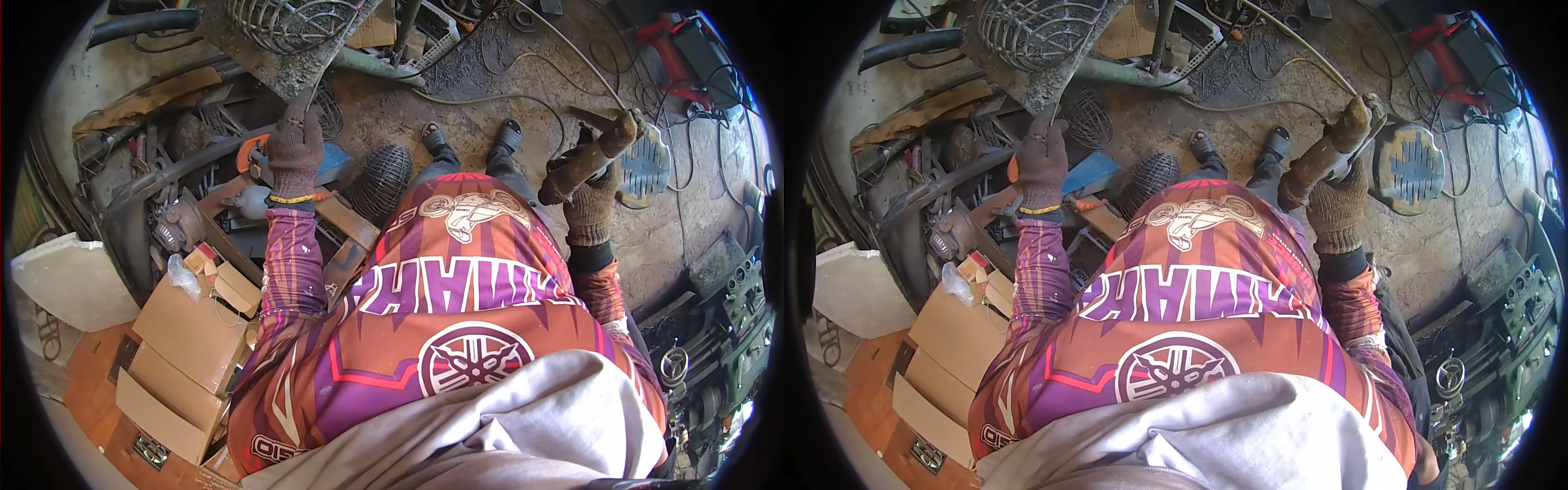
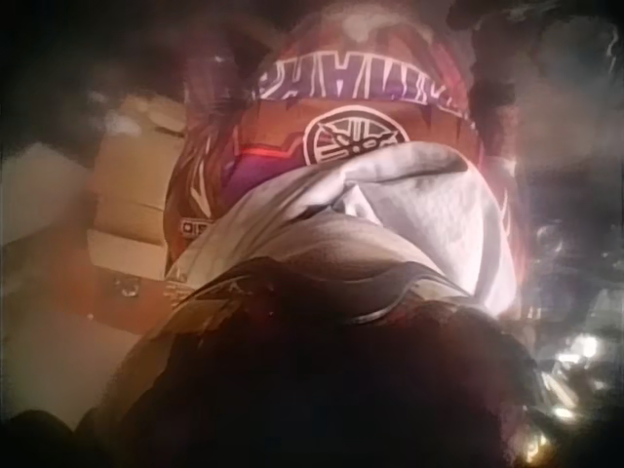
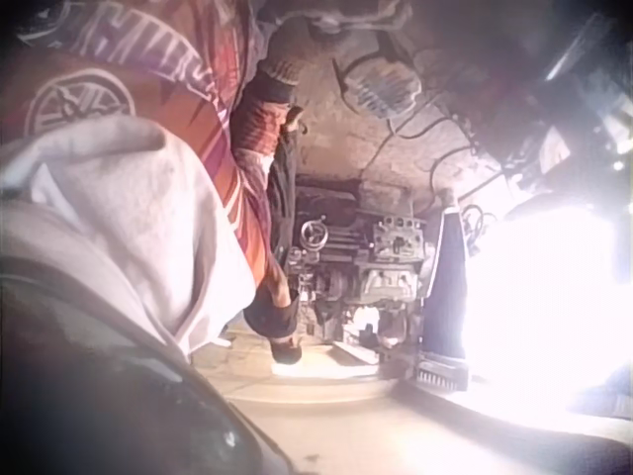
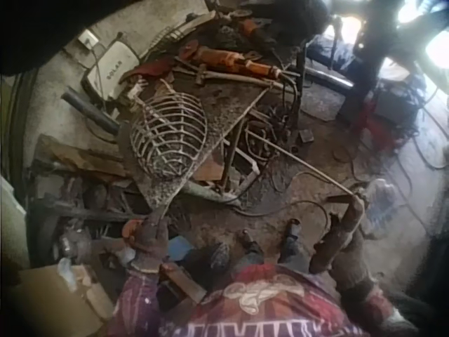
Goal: The person welds metal rods onto a circular metal frame using a welding torch.
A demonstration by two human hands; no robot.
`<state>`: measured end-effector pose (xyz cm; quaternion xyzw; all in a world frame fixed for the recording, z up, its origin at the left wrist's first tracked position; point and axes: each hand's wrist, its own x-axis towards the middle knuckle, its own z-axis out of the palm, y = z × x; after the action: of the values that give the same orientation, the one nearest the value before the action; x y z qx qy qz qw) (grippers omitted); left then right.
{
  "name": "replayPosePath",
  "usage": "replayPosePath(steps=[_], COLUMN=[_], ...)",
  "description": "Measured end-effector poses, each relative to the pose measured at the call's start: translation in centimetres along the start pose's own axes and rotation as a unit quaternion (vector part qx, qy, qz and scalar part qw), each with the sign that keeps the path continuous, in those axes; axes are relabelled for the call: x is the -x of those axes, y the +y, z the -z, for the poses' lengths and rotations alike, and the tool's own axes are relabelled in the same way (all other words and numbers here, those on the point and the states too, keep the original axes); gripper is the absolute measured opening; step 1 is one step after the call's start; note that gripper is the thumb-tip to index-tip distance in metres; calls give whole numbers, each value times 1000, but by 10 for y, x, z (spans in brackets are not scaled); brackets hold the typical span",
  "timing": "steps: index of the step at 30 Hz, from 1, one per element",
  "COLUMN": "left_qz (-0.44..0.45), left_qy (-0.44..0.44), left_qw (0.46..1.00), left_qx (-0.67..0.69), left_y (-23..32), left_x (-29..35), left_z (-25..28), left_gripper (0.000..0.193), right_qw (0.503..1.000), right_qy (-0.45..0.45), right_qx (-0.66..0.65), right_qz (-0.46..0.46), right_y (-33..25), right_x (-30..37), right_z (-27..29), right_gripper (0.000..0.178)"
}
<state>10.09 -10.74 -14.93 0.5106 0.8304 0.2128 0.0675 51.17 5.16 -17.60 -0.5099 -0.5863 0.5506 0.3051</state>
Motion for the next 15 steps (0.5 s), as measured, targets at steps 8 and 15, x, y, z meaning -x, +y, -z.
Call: replayPosePath(steps=[8, 15], left_qz=[64, 38], left_qy=[-24, -24], left_qw=[997, 999], left_qx=[43, 25], left_y=[11, 9], left_x=[-1, 2], left_z=[9, 10], left_gripper=[41, 41], right_qw=[998, 1000], right_qy=[-1, -6], right_qx=[-53, -15], right_qz=[-42, -14], right_y=[15, -4], right_x=[5, 5], right_z=[-9, -21], right_gripper=[39, 35])
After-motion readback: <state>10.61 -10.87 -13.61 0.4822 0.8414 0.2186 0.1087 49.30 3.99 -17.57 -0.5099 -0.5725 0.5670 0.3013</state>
